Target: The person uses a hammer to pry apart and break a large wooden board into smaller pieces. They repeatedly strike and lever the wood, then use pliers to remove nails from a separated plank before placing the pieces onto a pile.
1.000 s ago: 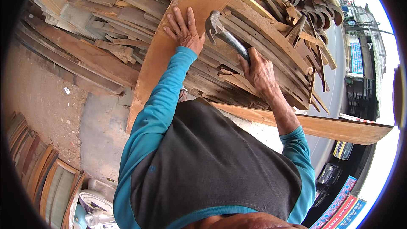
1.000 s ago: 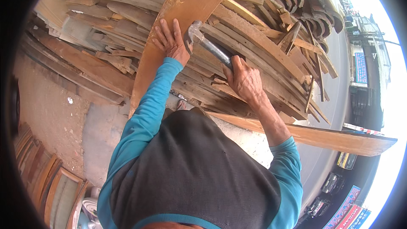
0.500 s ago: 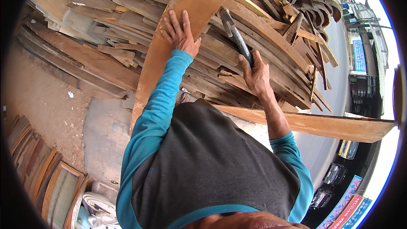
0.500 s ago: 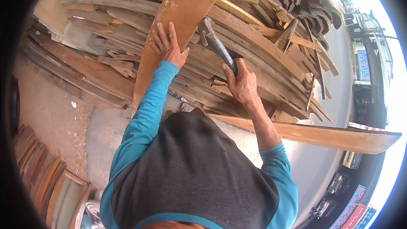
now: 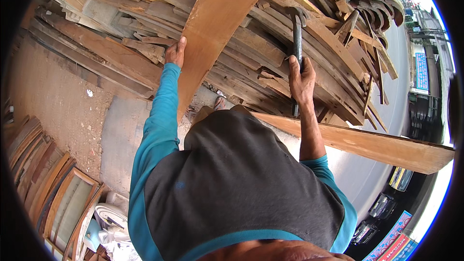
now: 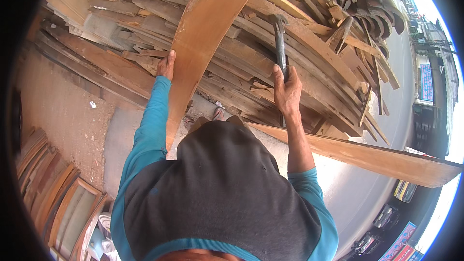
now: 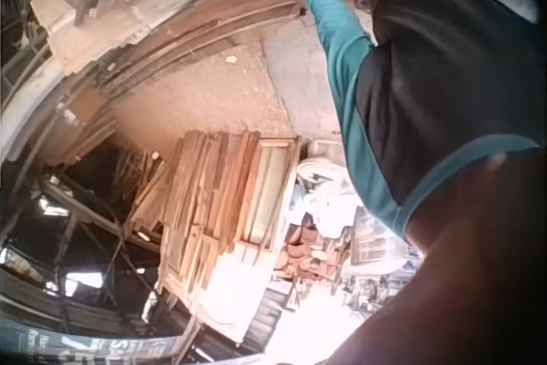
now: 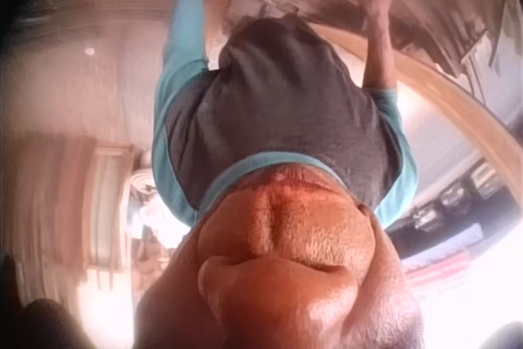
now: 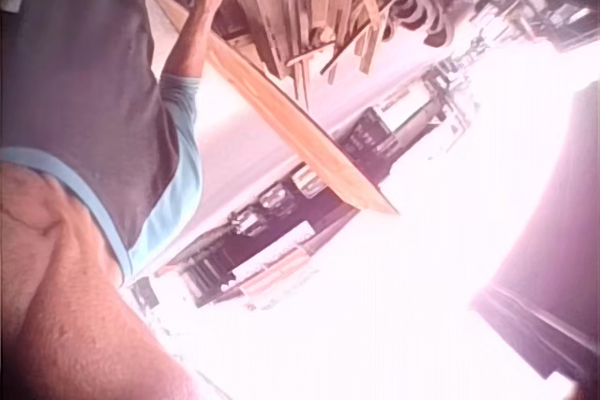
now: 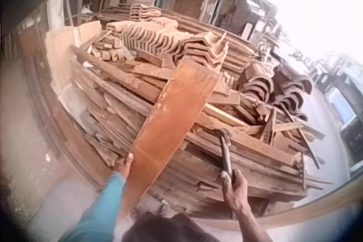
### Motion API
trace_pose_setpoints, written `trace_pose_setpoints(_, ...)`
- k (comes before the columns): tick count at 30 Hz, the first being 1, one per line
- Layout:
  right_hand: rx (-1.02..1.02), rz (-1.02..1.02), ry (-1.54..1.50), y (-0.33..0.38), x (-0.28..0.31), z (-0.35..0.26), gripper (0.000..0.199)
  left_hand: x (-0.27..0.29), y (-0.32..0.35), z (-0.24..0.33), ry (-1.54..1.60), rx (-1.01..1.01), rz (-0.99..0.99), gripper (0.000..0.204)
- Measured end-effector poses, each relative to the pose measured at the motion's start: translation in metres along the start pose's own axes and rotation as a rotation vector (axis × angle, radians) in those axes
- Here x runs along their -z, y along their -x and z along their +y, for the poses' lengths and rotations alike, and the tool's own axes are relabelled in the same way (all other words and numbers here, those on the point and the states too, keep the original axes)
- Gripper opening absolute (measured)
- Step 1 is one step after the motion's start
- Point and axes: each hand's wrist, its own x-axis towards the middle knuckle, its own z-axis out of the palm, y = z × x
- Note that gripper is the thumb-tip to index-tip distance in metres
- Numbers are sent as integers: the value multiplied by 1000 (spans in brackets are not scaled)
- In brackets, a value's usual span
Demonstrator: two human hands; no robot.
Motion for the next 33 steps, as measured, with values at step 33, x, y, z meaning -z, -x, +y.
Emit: trace_pose_setpoints(33,573,-188,362,-28,-16,-40,34,11,-89,136,-239,-17,-67,124)
